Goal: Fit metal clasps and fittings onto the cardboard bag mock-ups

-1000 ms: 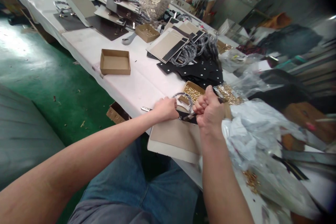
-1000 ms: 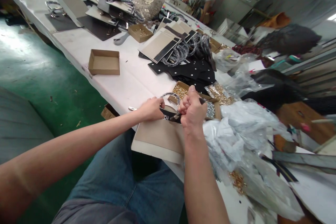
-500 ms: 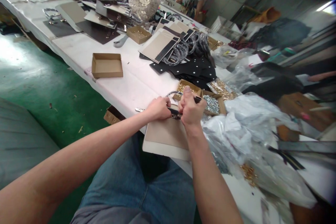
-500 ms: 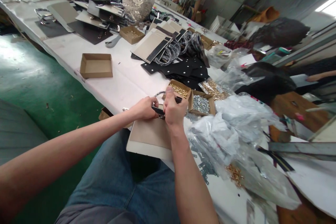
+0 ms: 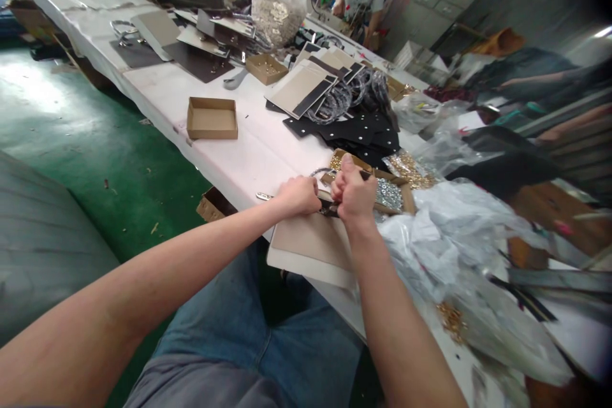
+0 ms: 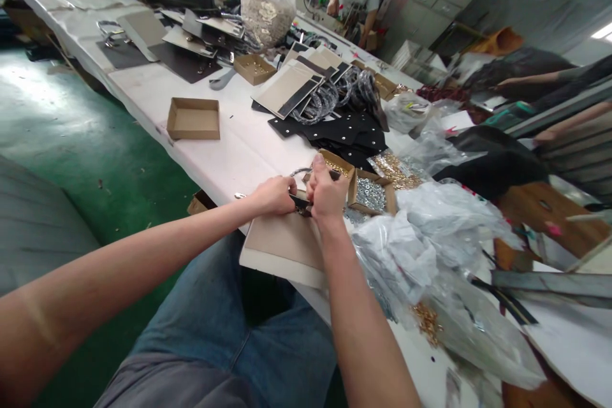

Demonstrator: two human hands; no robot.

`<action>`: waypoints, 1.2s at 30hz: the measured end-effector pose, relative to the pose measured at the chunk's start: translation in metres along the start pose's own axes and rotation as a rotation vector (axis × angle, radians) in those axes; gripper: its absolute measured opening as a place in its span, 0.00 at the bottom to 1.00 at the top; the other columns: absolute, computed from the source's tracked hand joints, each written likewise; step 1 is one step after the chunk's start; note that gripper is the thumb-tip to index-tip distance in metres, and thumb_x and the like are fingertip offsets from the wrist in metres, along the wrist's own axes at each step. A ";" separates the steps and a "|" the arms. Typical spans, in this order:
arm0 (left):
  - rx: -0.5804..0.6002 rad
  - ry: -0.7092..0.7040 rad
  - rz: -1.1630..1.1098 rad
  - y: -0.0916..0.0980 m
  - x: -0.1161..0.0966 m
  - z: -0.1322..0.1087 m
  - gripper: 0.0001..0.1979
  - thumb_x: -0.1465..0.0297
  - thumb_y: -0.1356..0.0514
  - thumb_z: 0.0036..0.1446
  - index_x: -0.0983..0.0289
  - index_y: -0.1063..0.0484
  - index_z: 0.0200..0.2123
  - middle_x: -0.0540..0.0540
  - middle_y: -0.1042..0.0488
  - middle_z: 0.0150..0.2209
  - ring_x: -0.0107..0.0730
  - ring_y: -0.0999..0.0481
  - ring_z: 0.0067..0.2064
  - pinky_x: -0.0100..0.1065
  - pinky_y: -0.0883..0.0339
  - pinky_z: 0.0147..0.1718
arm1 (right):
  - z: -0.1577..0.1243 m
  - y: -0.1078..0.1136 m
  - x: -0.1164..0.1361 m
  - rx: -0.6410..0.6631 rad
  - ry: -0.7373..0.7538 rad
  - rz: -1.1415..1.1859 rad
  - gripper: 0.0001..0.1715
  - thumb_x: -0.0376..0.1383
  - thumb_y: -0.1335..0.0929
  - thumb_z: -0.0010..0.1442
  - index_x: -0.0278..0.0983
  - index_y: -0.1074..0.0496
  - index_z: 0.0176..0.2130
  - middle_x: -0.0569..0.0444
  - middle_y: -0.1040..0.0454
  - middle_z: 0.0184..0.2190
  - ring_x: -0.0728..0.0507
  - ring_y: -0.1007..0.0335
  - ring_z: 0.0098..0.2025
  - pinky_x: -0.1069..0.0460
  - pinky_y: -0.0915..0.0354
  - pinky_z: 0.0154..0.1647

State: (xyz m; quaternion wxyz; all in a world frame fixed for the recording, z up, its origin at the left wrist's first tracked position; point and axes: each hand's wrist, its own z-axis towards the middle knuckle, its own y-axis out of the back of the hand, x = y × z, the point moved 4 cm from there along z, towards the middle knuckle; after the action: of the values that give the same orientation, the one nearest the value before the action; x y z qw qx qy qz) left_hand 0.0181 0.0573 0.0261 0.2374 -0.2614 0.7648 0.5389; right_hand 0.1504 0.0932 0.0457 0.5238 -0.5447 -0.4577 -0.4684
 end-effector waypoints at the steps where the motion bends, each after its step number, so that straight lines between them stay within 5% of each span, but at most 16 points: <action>1: 0.002 0.009 0.016 0.001 -0.003 -0.003 0.17 0.62 0.28 0.56 0.56 0.20 0.48 0.62 0.16 0.55 0.57 0.19 0.57 0.48 0.25 0.53 | 0.009 -0.001 -0.001 0.018 -0.063 0.020 0.41 0.58 0.18 0.61 0.44 0.46 0.25 0.67 0.48 0.16 0.54 0.54 0.15 0.54 0.54 0.11; 8: -0.012 0.041 0.033 0.002 -0.006 -0.015 0.19 0.62 0.29 0.58 0.55 0.21 0.52 0.63 0.21 0.63 0.60 0.23 0.63 0.52 0.27 0.59 | 0.061 -0.005 -0.020 0.056 -0.404 0.075 0.44 0.60 0.21 0.64 0.44 0.52 0.28 0.69 0.52 0.14 0.55 0.63 0.14 0.55 0.58 0.09; 18: -0.024 0.019 -0.045 -0.007 0.009 0.000 0.18 0.63 0.28 0.54 0.55 0.21 0.49 0.62 0.17 0.57 0.61 0.20 0.59 0.51 0.25 0.55 | 0.070 -0.007 -0.041 0.099 -0.577 0.084 0.40 0.56 0.21 0.67 0.44 0.50 0.29 0.70 0.52 0.14 0.56 0.65 0.14 0.59 0.60 0.09; 36: 0.053 0.020 -0.086 -0.003 0.013 0.000 0.20 0.62 0.28 0.56 0.55 0.20 0.53 0.61 0.17 0.56 0.58 0.21 0.59 0.49 0.26 0.56 | 0.002 -0.027 -0.004 0.160 -0.073 0.013 0.42 0.58 0.19 0.63 0.43 0.45 0.23 0.65 0.49 0.17 0.55 0.55 0.16 0.55 0.56 0.11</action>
State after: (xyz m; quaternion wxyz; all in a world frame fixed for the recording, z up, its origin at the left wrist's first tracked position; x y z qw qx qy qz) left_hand 0.0109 0.0542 0.0158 0.2595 -0.2928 0.7692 0.5053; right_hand 0.1231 0.0961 0.0451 0.5516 -0.5207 -0.5091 -0.4067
